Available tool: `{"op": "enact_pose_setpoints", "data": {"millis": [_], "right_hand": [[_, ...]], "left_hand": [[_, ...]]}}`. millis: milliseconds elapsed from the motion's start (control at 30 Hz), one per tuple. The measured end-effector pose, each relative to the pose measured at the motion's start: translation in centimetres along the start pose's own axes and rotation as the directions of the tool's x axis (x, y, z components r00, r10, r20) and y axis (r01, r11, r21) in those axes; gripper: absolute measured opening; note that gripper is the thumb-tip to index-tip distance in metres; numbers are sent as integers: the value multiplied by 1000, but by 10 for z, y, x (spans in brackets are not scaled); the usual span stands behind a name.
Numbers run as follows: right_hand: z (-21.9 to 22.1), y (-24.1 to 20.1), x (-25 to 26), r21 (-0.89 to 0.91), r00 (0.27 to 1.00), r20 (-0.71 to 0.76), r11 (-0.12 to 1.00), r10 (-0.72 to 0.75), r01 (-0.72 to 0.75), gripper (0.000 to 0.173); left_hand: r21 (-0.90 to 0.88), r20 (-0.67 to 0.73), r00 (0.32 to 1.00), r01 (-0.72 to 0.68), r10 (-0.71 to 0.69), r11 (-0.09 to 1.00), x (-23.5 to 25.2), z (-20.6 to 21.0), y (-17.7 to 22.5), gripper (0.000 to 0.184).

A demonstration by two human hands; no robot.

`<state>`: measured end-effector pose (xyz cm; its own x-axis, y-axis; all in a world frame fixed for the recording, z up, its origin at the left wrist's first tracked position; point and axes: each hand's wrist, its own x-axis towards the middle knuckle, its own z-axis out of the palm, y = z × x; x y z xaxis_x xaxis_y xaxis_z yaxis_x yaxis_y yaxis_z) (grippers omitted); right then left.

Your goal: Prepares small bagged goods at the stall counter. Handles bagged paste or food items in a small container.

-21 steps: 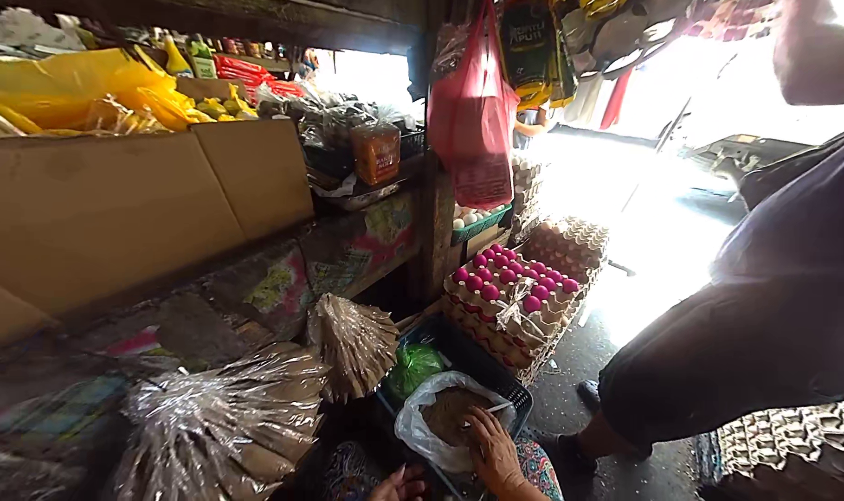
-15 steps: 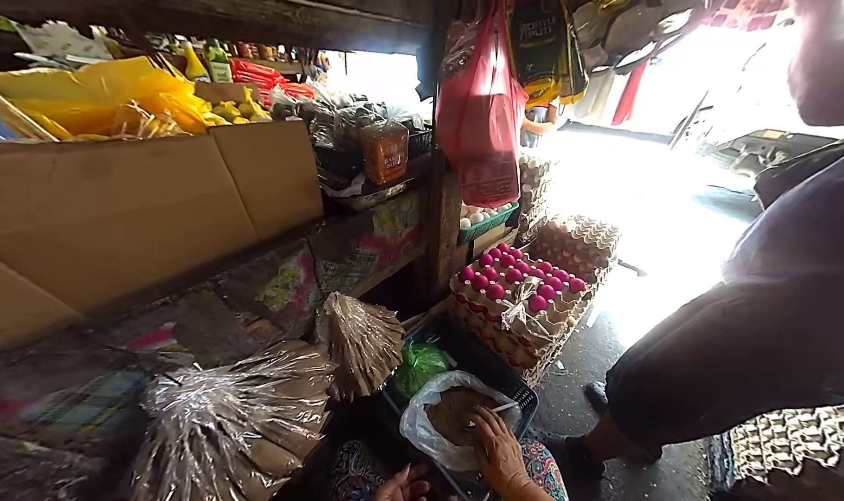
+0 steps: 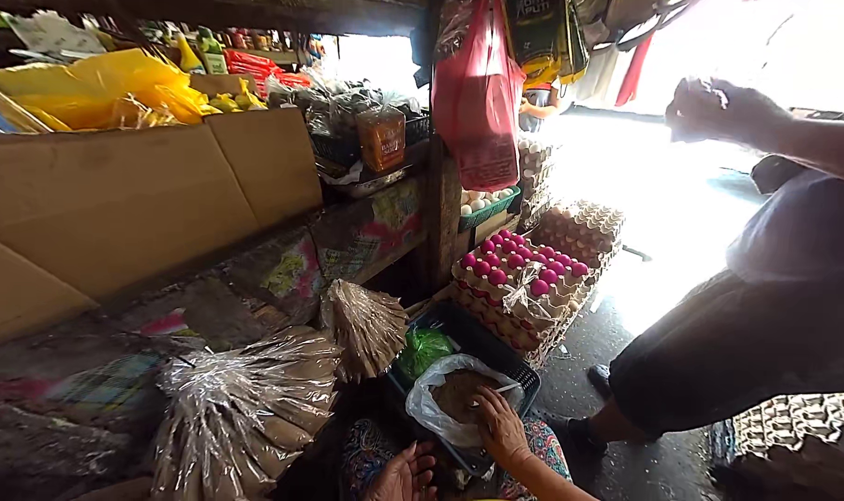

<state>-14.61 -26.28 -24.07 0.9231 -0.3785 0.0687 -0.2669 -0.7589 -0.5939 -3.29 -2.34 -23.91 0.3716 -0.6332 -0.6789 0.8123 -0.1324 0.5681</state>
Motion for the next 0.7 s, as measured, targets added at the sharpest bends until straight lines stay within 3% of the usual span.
{"op": "enact_pose_setpoints", "data": {"millis": [500, 567, 633, 700], "right_hand": [[-8, -3, 3, 18, 996, 87, 1000, 19, -20, 42], [-13, -2, 0, 157, 1000, 1, 988, -10, 10, 40], [-26, -7, -6, 414, 986, -155, 910, 61, 8, 41], [-54, -21, -9, 734, 949, -180, 678, 260, -47, 50]], "left_hand": [[-3, 0, 1000, 2, -2, 1000, -4, 3, 1, 43], [-13, 4, 1000, -1, 1, 1000, -4, 2, 0, 43], [-23, 1, 1000, -3, 3, 1000, -4, 1, -1, 43], [-31, 0, 1000, -10, 10, 999, -4, 0, -2, 44]]}}
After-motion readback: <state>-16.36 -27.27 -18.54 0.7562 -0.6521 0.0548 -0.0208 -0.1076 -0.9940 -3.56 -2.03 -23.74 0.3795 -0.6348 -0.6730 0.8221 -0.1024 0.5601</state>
